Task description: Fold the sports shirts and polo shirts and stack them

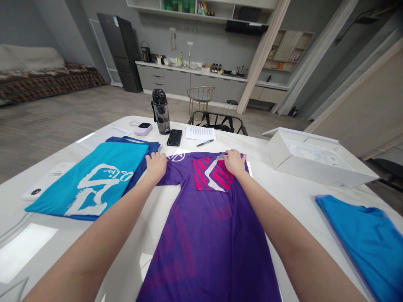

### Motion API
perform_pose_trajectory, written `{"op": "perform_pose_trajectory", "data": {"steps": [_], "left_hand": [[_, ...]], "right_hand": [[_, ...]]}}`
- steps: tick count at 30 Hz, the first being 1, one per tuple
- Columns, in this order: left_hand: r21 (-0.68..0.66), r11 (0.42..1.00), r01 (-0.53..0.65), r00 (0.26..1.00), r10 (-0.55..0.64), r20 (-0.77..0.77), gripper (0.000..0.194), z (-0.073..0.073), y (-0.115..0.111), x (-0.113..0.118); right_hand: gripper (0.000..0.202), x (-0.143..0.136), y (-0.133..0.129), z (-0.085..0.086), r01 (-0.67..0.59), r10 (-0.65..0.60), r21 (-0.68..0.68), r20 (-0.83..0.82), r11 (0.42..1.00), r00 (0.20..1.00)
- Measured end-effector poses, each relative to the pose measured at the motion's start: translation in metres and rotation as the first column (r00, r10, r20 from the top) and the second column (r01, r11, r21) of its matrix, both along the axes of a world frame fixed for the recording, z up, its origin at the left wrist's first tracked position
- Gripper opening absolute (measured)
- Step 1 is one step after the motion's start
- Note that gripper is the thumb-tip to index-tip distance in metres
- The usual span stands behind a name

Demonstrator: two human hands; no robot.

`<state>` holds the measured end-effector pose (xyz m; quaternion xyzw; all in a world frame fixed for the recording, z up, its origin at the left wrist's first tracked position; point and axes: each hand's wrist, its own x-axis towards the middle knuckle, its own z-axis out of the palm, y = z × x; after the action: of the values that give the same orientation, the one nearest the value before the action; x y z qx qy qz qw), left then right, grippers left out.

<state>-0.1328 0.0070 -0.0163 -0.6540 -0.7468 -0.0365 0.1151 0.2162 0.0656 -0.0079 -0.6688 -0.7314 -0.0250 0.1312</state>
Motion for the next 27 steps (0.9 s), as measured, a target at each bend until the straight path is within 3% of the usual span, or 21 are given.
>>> {"op": "perform_pose_trajectory", "data": {"steps": [3,8,13,17,19,20,22,24,25,27], "left_hand": [[0.004,1.0,-0.007,0.999,0.007,-0.038,0.034,0.007,-0.005,-0.003],[0.057,0.994,0.097,0.995,-0.096,-0.021,0.034,0.019,-0.02,-0.005],[0.053,0.991,0.126,0.987,-0.131,0.096,0.027,0.034,-0.029,-0.019],[-0.029,0.997,0.076,0.91,-0.057,0.411,0.019,0.049,-0.023,-0.032],[-0.022,0.999,0.041,0.774,-0.018,0.633,0.021,0.059,-0.02,-0.035],[-0.017,0.999,0.038,0.66,-0.013,0.751,0.023,0.066,-0.02,-0.033],[-0.026,0.997,0.076,0.348,-0.002,0.938,0.029,0.082,-0.02,-0.026],[-0.024,0.985,0.173,0.028,0.02,0.999,0.034,0.101,-0.02,-0.011],[-0.01,0.973,0.229,-0.091,0.032,0.995,0.035,0.111,-0.02,0.001],[0.04,0.942,0.333,-0.245,0.045,0.969,0.036,0.128,-0.016,0.033]], "right_hand": [[0.039,-0.051,0.003,0.009,-0.165,0.165,0.01,-0.045,0.986,0.985],[0.041,-0.116,0.015,0.009,-0.286,0.279,-0.096,-0.076,0.953,0.957],[0.043,-0.143,0.024,0.002,-0.297,0.29,-0.162,-0.068,0.941,0.955],[0.024,-0.148,0.033,0.003,-0.306,0.296,-0.155,-0.083,0.939,0.951],[0.021,-0.148,0.038,0.007,-0.308,0.29,-0.138,-0.135,0.941,0.947],[0.021,-0.147,0.041,0.009,-0.313,0.29,-0.123,-0.174,0.942,0.941],[0.019,-0.143,0.046,0.013,-0.338,0.304,-0.088,-0.27,0.937,0.914],[0.016,-0.134,0.05,0.018,-0.379,0.331,-0.056,-0.384,0.924,0.862],[0.016,-0.128,0.051,0.021,-0.398,0.341,-0.04,-0.443,0.916,0.829],[0.017,-0.113,0.052,0.026,-0.43,0.348,-0.016,-0.56,0.903,0.752]]}}
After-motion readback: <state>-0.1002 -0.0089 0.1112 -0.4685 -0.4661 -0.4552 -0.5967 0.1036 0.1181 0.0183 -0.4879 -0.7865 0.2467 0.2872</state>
